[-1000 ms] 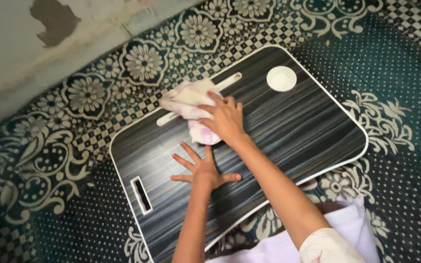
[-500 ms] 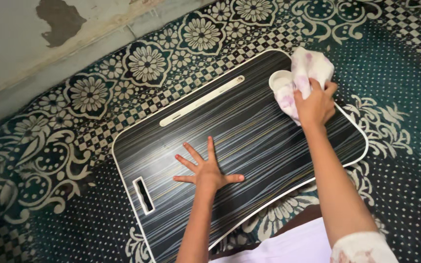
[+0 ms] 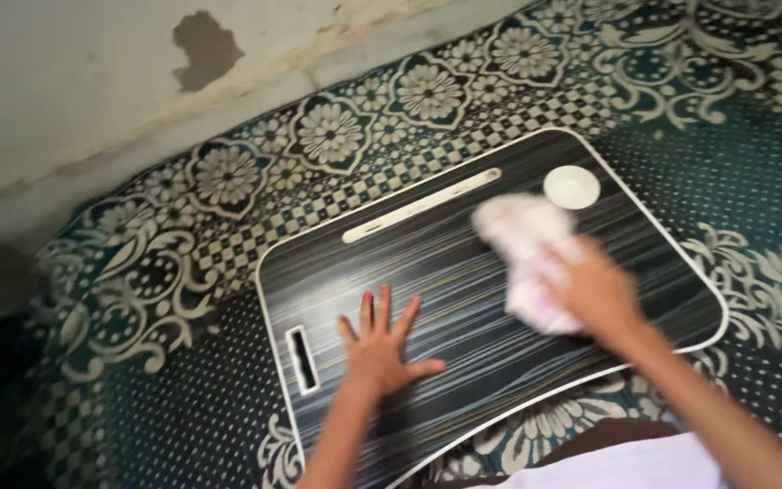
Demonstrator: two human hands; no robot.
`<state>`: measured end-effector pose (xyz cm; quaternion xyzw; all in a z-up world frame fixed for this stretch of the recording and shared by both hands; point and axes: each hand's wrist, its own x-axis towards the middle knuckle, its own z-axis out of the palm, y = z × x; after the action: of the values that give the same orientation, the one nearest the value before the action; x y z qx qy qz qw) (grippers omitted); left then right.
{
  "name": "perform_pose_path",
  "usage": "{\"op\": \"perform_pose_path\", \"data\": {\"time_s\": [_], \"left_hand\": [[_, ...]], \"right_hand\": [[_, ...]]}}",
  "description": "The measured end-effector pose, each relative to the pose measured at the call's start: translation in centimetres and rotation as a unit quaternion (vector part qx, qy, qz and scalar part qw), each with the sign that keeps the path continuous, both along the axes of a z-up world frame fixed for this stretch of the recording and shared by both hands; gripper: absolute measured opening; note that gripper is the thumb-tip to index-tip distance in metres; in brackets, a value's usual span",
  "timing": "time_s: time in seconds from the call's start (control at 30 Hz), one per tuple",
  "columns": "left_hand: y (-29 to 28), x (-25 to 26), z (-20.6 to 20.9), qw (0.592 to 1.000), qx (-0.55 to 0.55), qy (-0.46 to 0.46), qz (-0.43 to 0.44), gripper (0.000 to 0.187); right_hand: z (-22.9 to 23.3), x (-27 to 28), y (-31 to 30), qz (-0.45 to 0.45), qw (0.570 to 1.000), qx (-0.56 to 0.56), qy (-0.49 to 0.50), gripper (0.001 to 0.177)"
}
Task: The person wipes the surface of a portable table with a cloth, then turns the table over to wipe the underside and legs before returning it to its upright position and wiping the surface again.
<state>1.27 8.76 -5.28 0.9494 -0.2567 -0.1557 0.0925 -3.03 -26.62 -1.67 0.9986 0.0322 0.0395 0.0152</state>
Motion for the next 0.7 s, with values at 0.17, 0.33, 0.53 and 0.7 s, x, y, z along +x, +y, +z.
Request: {"op": "perform_pose_path", "data": {"time_s": [0.17,0.33,0.53,0.7], "left_hand": [[9.8,2.1,2.5,0.952,0.087,0.144,0.256,0.156],[9.6,2.2,2.8,0.932,0.068,0.15,0.322,0.164],[9.8,2.3,2.9,0.931,0.04,0.146,0.333,0.165],[10.5,2.5,-0.1,0.929,0.046,0.143,0.339,0.163]], "right_hand": [[-3.9,2.2,-11.0,-0.345,0.934,0.049,-0.083,0.061],[-7.4,7.9,-10.8,-0.377,0.917,0.068,-0.111,0.059],[-6.4,14.9,4.0,-0.21,0.966,0.014,-0.148,0.054],[-5.2,12.6,20.3,0.06,0.993,0.084,-0.062,0.04]]}}
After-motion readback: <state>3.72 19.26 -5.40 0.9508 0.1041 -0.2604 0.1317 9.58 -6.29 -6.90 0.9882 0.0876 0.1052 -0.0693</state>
